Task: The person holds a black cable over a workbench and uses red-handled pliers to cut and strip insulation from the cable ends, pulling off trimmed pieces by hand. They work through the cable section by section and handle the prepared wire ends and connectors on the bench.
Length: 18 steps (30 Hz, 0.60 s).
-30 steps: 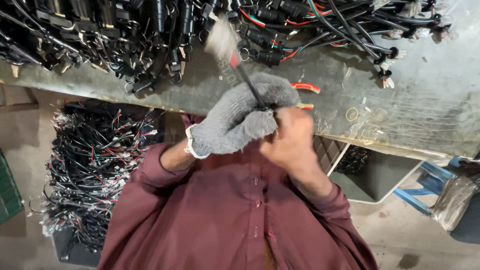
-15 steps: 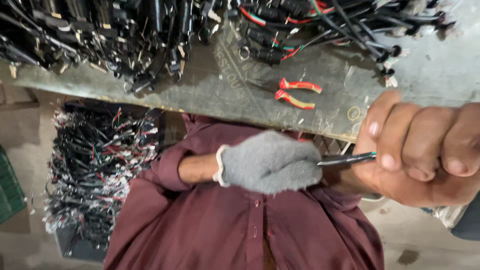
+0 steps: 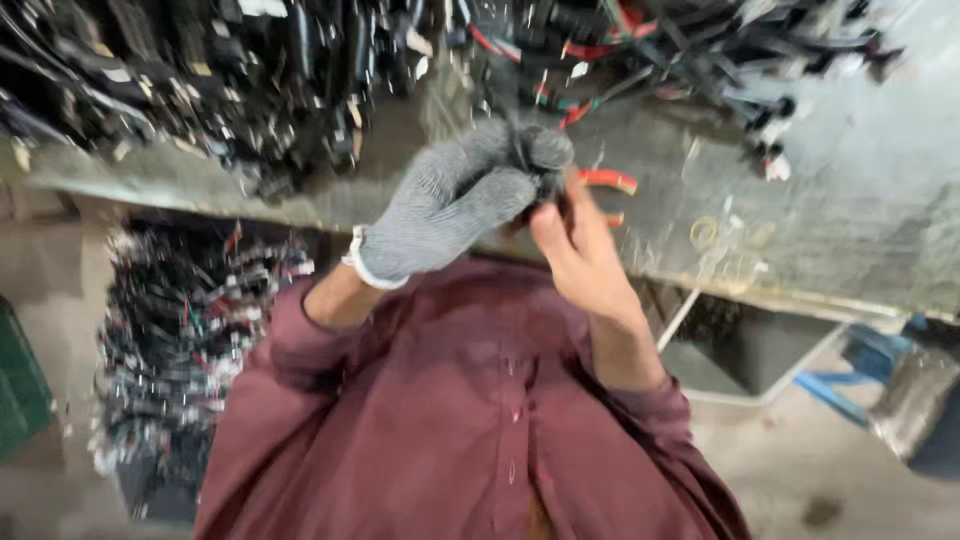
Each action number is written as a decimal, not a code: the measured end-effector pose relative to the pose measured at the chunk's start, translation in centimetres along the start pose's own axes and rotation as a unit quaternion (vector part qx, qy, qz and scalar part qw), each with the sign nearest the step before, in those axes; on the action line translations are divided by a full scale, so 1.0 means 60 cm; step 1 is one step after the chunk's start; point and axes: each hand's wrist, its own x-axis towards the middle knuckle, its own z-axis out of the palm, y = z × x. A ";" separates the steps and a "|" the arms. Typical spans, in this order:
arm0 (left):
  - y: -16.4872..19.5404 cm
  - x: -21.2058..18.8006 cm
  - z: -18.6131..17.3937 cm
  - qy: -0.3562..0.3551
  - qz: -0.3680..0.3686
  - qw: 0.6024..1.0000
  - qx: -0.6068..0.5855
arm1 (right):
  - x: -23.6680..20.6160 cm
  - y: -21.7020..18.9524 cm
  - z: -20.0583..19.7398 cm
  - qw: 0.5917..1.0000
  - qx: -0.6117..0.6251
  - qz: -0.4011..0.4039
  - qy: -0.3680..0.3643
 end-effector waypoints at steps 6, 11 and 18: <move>-0.025 -0.001 0.023 0.090 0.218 0.963 0.129 | -0.003 0.008 0.000 0.990 0.007 -0.131 0.051; -0.010 -0.011 0.019 0.124 0.143 0.972 0.143 | 0.022 -0.057 -0.004 0.920 -0.270 -0.276 0.069; 0.048 -0.001 0.015 0.062 0.067 0.959 0.270 | 0.003 -0.045 -0.013 0.916 -0.283 -0.271 0.091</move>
